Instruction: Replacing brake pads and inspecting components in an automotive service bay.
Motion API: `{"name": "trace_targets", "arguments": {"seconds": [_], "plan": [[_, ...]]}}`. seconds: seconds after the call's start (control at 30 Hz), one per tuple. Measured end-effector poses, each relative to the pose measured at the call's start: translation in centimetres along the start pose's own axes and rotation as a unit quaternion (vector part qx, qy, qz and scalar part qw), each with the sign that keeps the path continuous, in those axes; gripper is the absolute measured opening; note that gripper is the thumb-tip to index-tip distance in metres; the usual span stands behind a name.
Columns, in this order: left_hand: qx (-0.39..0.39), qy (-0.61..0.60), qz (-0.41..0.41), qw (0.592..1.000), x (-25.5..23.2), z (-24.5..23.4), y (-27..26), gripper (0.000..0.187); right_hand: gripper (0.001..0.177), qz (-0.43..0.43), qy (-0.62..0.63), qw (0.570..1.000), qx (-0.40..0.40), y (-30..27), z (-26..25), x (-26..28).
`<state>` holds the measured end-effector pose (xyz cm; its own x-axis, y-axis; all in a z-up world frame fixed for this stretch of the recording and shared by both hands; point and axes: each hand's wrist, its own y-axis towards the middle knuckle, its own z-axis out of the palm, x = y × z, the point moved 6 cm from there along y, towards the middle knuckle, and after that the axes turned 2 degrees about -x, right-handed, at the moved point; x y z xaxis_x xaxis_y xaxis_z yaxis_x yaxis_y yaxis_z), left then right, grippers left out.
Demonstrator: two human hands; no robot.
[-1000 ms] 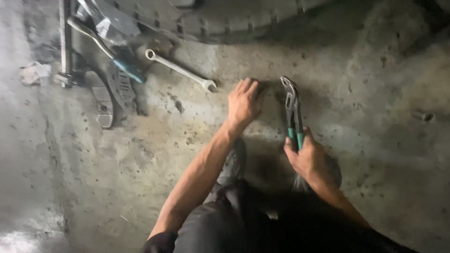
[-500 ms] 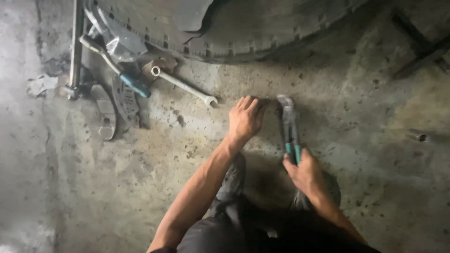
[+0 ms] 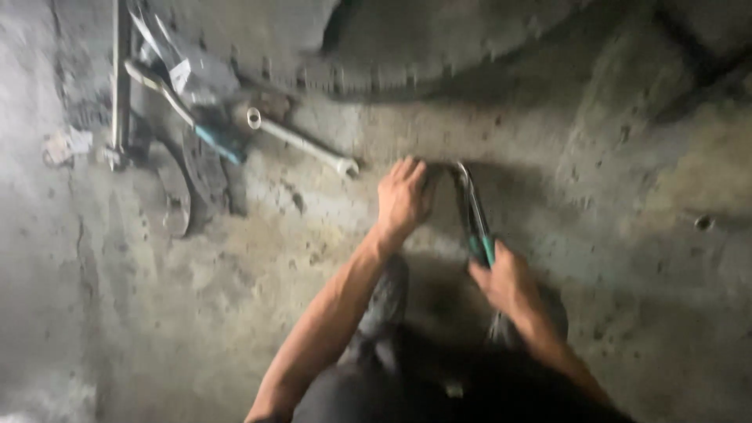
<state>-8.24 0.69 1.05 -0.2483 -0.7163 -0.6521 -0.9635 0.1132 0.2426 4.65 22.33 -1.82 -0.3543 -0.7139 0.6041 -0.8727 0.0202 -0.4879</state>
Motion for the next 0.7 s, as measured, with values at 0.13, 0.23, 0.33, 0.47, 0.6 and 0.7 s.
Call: {"name": "trace_targets", "arguments": {"seconds": [0.13,0.23,0.33,0.47,0.6,0.7], "plan": [[0.012,0.005,-0.009,1.0,0.3,0.0,-1.7,0.018,0.033,0.058,0.016,0.998,0.03,-1.0,0.2,0.7],[0.011,0.007,-0.022,1.0,0.1,0.7,-1.8,0.018,0.033,0.078,0.026,0.995,0.049,-2.2,1.1,-1.2],[-0.007,0.01,-0.008,1.0,0.3,0.1,-0.2,0.017,0.034,0.01,0.023,1.0,0.013,-0.6,-0.2,1.1],[-0.002,0.008,-0.026,1.0,0.1,0.3,-1.6,0.019,0.037,0.092,-0.045,0.993,0.057,-1.5,1.8,-1.3],[-0.003,0.031,-0.007,0.999,0.2,0.1,-0.1,0.022,0.04,0.042,-0.033,0.997,0.051,-0.1,3.2,-2.8],[0.004,-0.008,-0.02,1.0,-0.7,-0.9,-1.8,0.016,0.038,0.034,0.007,0.999,0.012,-2.3,2.4,-1.4]]}}
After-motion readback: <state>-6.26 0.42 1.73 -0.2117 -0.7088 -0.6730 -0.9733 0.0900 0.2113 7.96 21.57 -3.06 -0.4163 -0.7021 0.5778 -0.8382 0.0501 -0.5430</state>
